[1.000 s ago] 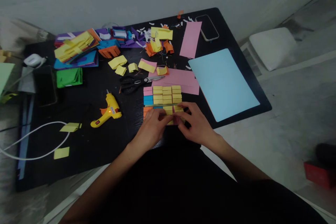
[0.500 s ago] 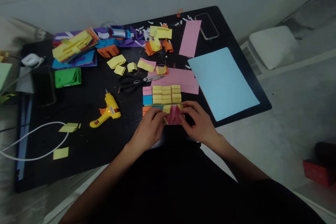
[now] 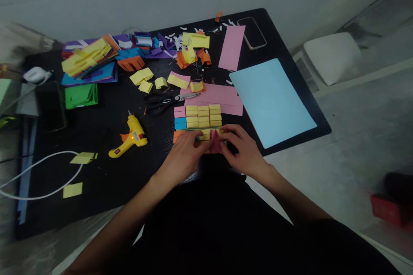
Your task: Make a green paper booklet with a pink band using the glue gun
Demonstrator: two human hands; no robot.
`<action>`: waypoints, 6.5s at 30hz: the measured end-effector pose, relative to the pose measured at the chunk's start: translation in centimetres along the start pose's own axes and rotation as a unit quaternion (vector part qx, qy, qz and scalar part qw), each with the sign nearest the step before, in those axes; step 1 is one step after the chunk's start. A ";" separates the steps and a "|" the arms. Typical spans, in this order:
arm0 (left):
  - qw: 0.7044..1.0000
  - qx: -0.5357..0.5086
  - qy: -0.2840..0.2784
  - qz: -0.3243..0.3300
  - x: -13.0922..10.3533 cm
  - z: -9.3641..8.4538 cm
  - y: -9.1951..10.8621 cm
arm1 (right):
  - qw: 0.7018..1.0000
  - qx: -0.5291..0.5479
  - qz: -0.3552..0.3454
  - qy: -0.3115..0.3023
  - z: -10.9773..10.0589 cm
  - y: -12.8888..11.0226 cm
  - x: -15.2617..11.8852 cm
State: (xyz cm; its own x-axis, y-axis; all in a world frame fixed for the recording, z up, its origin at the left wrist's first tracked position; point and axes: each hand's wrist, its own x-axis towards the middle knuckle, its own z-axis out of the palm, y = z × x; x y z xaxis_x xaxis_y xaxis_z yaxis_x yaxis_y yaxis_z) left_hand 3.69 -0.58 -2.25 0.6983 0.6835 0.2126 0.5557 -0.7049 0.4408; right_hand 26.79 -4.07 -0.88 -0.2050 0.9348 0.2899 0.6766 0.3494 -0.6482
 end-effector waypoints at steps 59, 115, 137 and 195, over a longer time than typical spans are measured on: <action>0.997 -0.068 -0.005 0.021 0.5 -2.3 -0.8 | 0.995 -0.060 -0.009 -0.077 -1.2 0.2 0.5; 0.999 0.005 0.006 -0.046 -4.2 -2.2 -1.5 | 0.965 -0.118 -0.140 -0.186 1.9 -0.1 1.1; 0.992 -0.077 -0.027 -0.096 1.9 -7.1 -4.1 | 0.977 -0.024 -0.102 -0.185 -0.8 0.6 5.2; 0.827 -0.468 0.142 -0.279 -1.7 -3.1 -1.2 | 0.950 0.311 0.005 0.013 1.6 -5.9 5.3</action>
State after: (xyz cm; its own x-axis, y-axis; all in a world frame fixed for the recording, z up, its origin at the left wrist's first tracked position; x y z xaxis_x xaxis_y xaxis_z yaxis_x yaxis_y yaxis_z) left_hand 0.41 -0.25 -0.42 0.2436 0.9631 -0.1143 0.0710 0.0999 0.9925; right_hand 20.57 -1.08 3.39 -0.1774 0.9391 0.2944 0.1268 0.3185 -0.9394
